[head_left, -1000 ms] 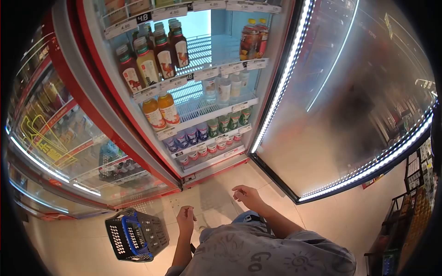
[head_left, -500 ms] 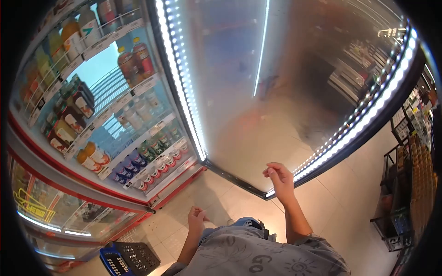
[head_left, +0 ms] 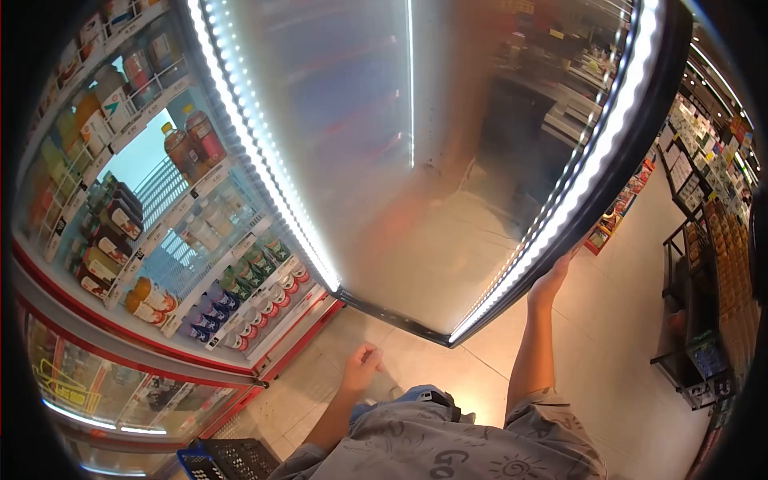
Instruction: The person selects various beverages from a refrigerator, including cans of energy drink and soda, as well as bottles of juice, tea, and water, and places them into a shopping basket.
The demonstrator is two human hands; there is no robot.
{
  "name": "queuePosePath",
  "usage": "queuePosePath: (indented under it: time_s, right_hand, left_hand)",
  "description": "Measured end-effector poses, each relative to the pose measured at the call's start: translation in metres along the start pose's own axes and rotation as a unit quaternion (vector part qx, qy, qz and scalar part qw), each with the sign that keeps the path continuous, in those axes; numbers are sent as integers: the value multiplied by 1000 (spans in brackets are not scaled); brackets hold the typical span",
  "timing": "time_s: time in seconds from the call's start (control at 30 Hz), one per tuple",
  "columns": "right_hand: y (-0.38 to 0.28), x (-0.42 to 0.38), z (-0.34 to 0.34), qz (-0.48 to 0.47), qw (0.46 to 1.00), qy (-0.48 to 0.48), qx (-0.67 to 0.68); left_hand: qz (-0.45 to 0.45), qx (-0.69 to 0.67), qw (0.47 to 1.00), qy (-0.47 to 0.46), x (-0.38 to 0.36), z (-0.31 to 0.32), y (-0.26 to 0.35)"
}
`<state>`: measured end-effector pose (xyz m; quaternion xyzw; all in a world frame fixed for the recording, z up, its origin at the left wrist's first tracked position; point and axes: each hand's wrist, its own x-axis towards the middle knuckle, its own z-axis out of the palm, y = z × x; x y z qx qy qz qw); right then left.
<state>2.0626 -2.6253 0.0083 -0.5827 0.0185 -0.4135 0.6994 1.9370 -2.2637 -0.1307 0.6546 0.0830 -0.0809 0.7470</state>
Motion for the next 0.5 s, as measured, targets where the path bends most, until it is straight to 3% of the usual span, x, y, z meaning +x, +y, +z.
queuePosePath:
  time_s: [0.1, 0.13, 0.27, 0.5]
  right_hand:
    - [13, -5, -1, 2, 1000, 19, 4]
    - [8, -6, 11, -38, 997, 63, -24]
    - [-4, -18, 14, -50, 996, 46, -56]
    - [-35, -61, 14, -91, 995, 27, -31]
  left_hand:
    - [-41, -11, 999, 22, -38, -5, -22]
    - [-60, -1, 998, 37, -51, -14, -34]
    - [-139, -52, 982, 115, -102, -38, -54]
    - [-82, -58, 986, 132, -139, -56, -78]
